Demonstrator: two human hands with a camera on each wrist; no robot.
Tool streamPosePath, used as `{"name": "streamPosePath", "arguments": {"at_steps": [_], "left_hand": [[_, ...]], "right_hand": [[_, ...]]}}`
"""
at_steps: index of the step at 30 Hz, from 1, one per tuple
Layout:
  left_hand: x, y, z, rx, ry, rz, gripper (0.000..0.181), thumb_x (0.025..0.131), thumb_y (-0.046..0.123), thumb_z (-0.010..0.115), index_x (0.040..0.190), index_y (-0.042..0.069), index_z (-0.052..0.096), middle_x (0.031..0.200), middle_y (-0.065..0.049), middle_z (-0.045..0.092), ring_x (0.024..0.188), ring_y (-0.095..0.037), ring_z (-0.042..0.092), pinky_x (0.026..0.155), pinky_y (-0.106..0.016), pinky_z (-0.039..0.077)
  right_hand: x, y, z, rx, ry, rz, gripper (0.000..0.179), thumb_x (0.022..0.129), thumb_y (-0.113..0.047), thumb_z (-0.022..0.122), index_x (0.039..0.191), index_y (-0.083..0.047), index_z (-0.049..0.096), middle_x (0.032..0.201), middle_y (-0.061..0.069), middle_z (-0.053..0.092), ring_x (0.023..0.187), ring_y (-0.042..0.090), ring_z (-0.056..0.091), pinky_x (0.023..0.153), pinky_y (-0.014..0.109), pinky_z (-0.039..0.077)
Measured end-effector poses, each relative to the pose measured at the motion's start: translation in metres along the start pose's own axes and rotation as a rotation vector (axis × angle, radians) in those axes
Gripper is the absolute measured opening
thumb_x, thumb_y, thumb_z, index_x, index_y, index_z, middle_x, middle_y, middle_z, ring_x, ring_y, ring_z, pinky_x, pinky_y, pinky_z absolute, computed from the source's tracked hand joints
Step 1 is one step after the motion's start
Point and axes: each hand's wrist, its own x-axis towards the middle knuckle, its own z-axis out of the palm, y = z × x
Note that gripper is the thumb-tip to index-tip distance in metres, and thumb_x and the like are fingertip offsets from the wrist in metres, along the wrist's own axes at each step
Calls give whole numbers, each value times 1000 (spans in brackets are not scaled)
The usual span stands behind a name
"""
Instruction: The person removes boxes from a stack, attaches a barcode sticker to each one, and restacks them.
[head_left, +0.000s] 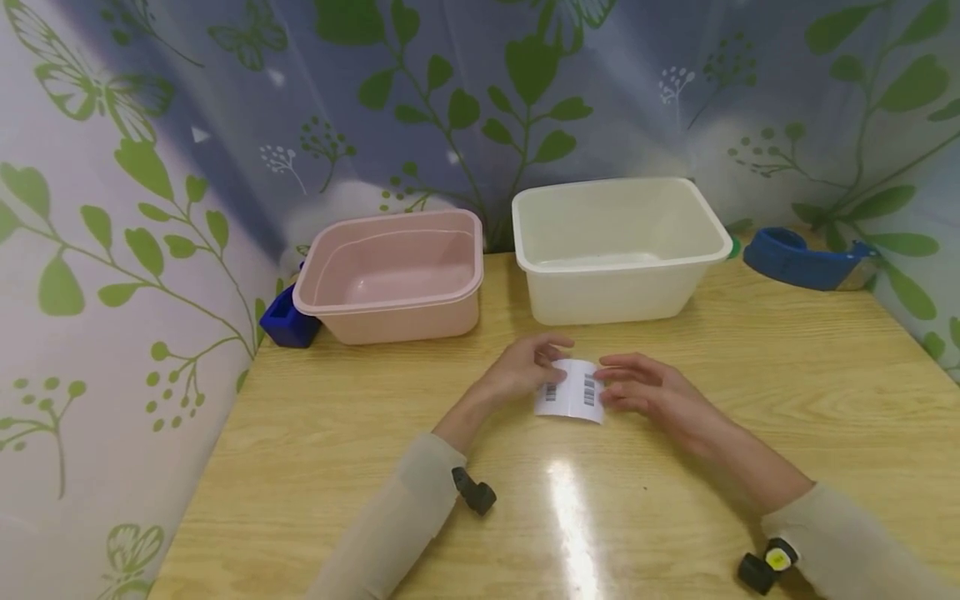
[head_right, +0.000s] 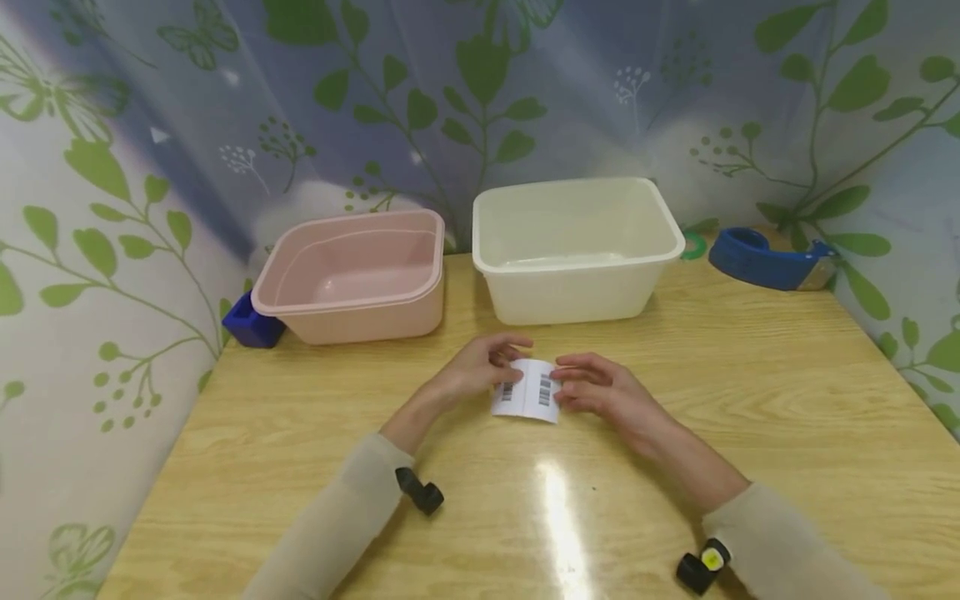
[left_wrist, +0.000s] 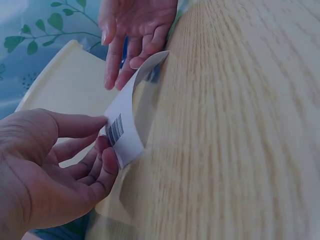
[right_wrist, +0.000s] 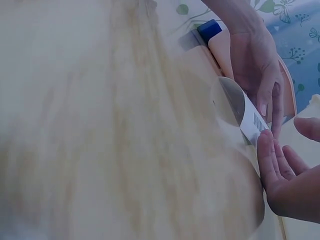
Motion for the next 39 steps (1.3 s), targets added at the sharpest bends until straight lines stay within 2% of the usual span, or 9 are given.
{"name": "streamPosePath", "arguments": {"at_steps": [6,12,18,25,31,35,39], "left_hand": [[-5,-2,-2,-36,-1,14,33,98,1,66,130,11,69,116,-8,69,101,-20,64,85,-35,58],[-20,2,-5,-52,-6,4,24,99,4,66,122,7,71,113,-8,71,101,-19,65,90,-37,59],[-35,0,-12,-70,2,8,20,98,4,68,117,4,71,109,-9,71,97,-19,67,88,-36,60],[-50,6,-22,-76,-13,34,17,99,6,68,115,4,71,107,-9,71,96,-19,68,89,-40,60],[-55,9,-27,-86,-29,86,16,99,5,68,114,0,69,108,-12,70,95,-19,67,90,-45,60],[-59,14,-28,-91,-20,109,15,99,3,67,113,1,70,108,-12,70,96,-21,67,92,-52,58],[-65,19,-30,-74,-4,129,14,99,5,68,113,2,70,108,-10,71,96,-21,67,91,-52,59]], "right_hand": [[0,-2,8,-25,10,5,56,101,-11,67,149,7,44,138,13,63,114,19,69,100,33,56],[-1,-8,14,-67,19,-9,54,101,-13,68,148,5,47,141,19,60,115,19,69,101,34,56],[0,-9,21,-100,41,-45,50,101,-14,68,144,5,51,138,17,63,112,19,70,98,33,57],[6,-16,33,-189,81,-65,46,97,-19,74,138,-3,60,137,10,65,122,18,62,97,29,55],[11,-21,44,-139,52,-110,42,98,-14,73,133,3,60,132,11,66,115,20,66,96,34,58],[13,-22,50,-102,37,-133,36,98,-11,72,127,6,60,125,8,68,110,20,69,97,40,58],[15,-24,55,-75,23,-138,33,97,-9,73,124,6,61,119,7,69,107,22,71,98,45,58]]}}
